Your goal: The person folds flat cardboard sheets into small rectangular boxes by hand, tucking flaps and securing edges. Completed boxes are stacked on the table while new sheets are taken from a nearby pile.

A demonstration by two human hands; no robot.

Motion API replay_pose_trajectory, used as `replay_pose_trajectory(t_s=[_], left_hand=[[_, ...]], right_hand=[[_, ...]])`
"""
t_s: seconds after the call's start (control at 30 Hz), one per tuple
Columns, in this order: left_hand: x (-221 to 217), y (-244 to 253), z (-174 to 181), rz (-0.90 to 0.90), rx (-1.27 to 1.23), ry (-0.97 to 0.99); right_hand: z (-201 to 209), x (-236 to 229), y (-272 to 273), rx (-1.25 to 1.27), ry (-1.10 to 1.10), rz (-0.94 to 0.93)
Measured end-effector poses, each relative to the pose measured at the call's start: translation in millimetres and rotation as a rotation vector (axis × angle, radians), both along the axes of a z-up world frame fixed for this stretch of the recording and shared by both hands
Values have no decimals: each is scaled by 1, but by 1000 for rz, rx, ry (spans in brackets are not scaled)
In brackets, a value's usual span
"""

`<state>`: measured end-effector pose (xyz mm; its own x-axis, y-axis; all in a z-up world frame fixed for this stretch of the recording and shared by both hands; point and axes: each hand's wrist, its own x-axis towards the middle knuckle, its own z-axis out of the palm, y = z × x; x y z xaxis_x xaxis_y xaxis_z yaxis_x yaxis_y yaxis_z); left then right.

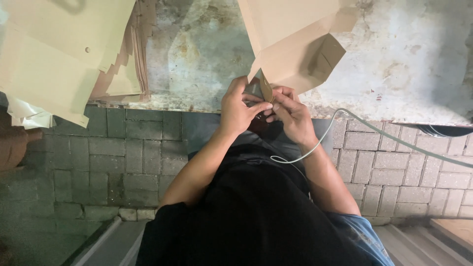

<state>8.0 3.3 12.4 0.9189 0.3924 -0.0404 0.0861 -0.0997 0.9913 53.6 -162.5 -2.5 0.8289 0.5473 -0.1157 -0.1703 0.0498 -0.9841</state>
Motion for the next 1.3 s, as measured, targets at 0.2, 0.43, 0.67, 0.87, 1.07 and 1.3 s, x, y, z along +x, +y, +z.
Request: replay_pose_trajectory(t_s=[0.2,0.43,0.67,0.87,1.07,1.3], left_hand=[[1,3,-8,-182,162,116],[1,2,-23,-99,141,53],[1,19,-6,-150,196,1],[-11,59,50,-449,67,224],[-3,75,60,-500,255,280],[23,46,42,275,858,-442]], right_hand=[[-11,0,-5,26,42,43],[13,-1,-3,-87,9,139],[3,5,-26,68,-244,-75],[13,49,-36,-76,-423,-363],[5,64,-7,2,-316,-120],[-7,58,-2,-37,-766,-100]])
